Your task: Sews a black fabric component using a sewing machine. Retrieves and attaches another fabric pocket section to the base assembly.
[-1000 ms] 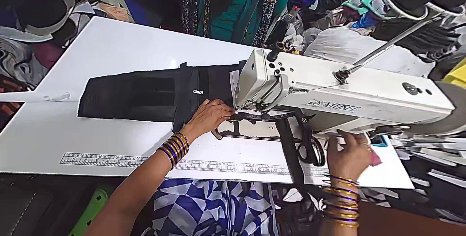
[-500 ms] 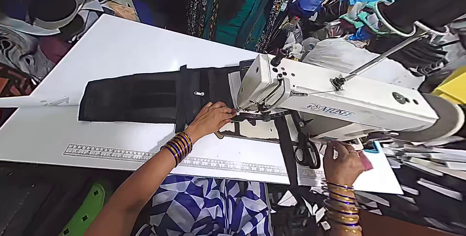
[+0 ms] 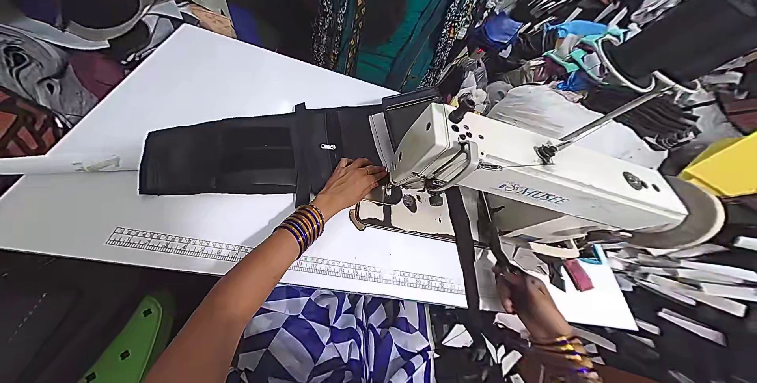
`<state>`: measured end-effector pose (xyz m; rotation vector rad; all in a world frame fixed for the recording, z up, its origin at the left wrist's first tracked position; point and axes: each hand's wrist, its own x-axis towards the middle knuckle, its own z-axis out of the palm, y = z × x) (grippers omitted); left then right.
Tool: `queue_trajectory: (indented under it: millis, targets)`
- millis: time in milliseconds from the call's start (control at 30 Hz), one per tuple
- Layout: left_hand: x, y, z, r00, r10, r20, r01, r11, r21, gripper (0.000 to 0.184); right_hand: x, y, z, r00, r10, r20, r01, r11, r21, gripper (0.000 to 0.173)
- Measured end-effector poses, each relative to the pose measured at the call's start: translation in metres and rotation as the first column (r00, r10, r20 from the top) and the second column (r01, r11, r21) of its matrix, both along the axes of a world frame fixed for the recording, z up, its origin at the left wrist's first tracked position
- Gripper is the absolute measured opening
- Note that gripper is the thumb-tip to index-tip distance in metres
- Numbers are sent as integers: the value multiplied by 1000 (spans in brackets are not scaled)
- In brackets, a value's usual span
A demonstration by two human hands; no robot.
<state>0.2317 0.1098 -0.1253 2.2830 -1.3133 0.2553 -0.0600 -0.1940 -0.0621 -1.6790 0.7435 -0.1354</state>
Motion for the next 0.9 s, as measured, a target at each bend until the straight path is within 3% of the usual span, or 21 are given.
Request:
queue_trajectory:
  millis: [67, 200, 367, 500, 567, 633, 700, 767, 833, 900]
  targets:
    - [8, -1, -2, 1000, 16, 22, -15, 999, -37, 30, -9, -4, 6, 995, 50, 88, -63, 986, 153, 27]
    - [21, -3, -5, 998, 41, 37, -37, 995, -98, 28, -1, -10, 22, 961, 278, 4, -278, 961, -6, 49]
    - [26, -5, -1, 999, 43, 18, -41, 996, -81, 29, 70, 2, 52, 806, 525, -275, -554, 832, -36, 15]
    - [20, -5, -2, 987, 120, 105, -116, 992, -47, 29, 96, 0, 63, 729, 613, -305, -662, 745, -85, 12]
    - [11, 6, 3, 962, 166, 218, -149, 985, -89, 36, 82, -6, 67, 751, 598, -280, -650, 744, -154, 11]
    - [-3, 40, 14, 923, 251, 291, -236, 968, -86, 55, 48, -12, 65, 829, 514, -219, -555, 802, -221, 8]
    - [-9, 101, 17, 887, 398, 235, -386, 917, -101, 65, 8, -18, 57, 922, 369, -118, -387, 880, -274, 7]
    - [-8, 178, 12, 839, 534, 107, -534, 845, -37, 61, -23, -19, 48, 969, 239, -64, -247, 922, -299, 6]
    - [-20, 226, 23, 801, 598, 38, -596, 790, 139, 53, -38, -22, 34, 988, 140, -59, -152, 927, -342, 7]
    - [-61, 225, 59, 831, 555, -38, -479, 750, 456, 43, -38, -26, 20, 990, 74, -124, -124, 872, -474, 10]
